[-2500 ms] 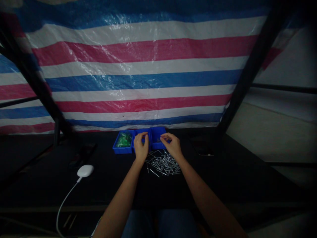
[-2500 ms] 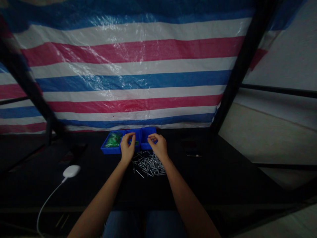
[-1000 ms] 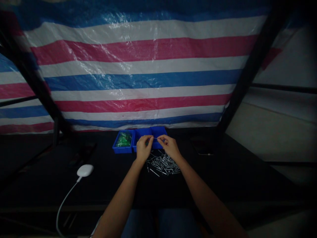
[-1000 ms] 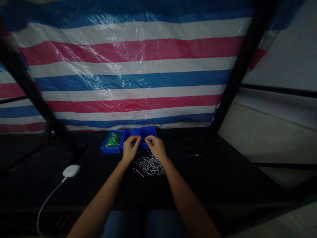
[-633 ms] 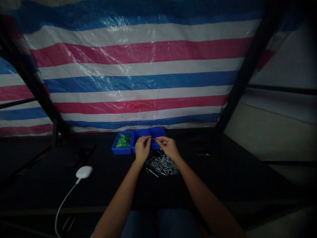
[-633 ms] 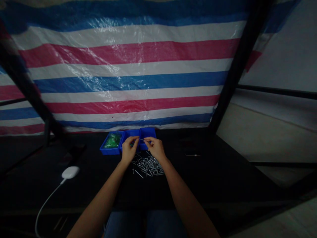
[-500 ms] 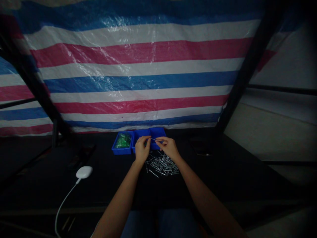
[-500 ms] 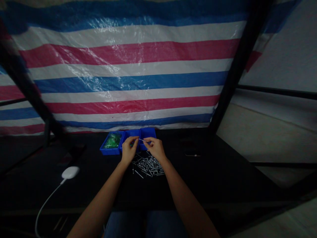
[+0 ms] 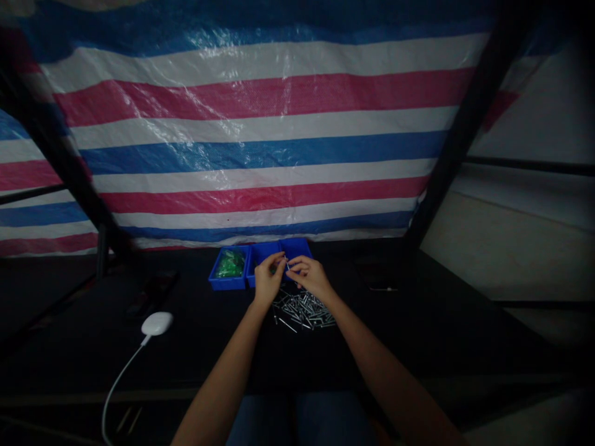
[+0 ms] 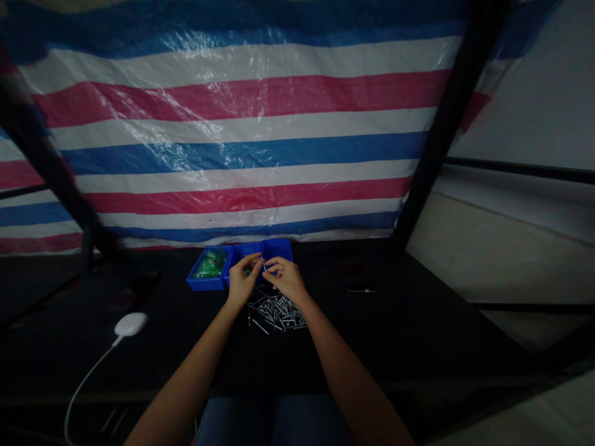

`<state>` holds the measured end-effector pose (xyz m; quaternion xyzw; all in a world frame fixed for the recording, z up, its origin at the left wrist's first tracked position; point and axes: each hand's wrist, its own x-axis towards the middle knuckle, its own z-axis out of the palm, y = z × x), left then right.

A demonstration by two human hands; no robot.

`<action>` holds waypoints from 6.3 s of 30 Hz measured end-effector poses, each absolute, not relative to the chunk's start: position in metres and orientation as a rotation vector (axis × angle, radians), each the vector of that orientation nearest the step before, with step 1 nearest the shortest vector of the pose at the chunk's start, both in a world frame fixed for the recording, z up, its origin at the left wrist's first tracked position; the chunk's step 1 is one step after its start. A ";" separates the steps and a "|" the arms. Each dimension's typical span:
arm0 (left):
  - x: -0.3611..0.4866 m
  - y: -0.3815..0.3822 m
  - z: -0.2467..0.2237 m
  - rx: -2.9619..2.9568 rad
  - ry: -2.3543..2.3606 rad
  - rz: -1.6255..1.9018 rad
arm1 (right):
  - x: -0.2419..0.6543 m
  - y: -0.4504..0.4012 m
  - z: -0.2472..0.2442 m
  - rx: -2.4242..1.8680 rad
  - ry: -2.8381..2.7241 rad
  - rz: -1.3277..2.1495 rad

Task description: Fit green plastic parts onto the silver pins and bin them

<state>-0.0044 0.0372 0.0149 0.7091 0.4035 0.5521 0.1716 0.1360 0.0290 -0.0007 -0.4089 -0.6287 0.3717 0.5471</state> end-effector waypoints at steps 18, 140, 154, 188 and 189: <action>-0.005 0.035 0.015 2.117 1.126 1.504 | 0.135 0.031 -0.003 -0.976 -1.455 0.941; 0.000 0.028 0.020 2.315 1.248 1.415 | 0.140 0.004 0.010 -1.223 -1.785 0.001; -0.002 0.026 0.022 2.257 1.331 1.571 | 0.157 0.016 0.004 -1.405 -1.695 -0.017; -0.001 0.027 0.021 2.120 1.305 1.655 | 0.150 0.009 0.004 -1.451 -1.949 0.382; -0.001 0.027 0.021 2.118 1.304 1.655 | 0.150 0.010 0.003 -1.376 -1.907 0.436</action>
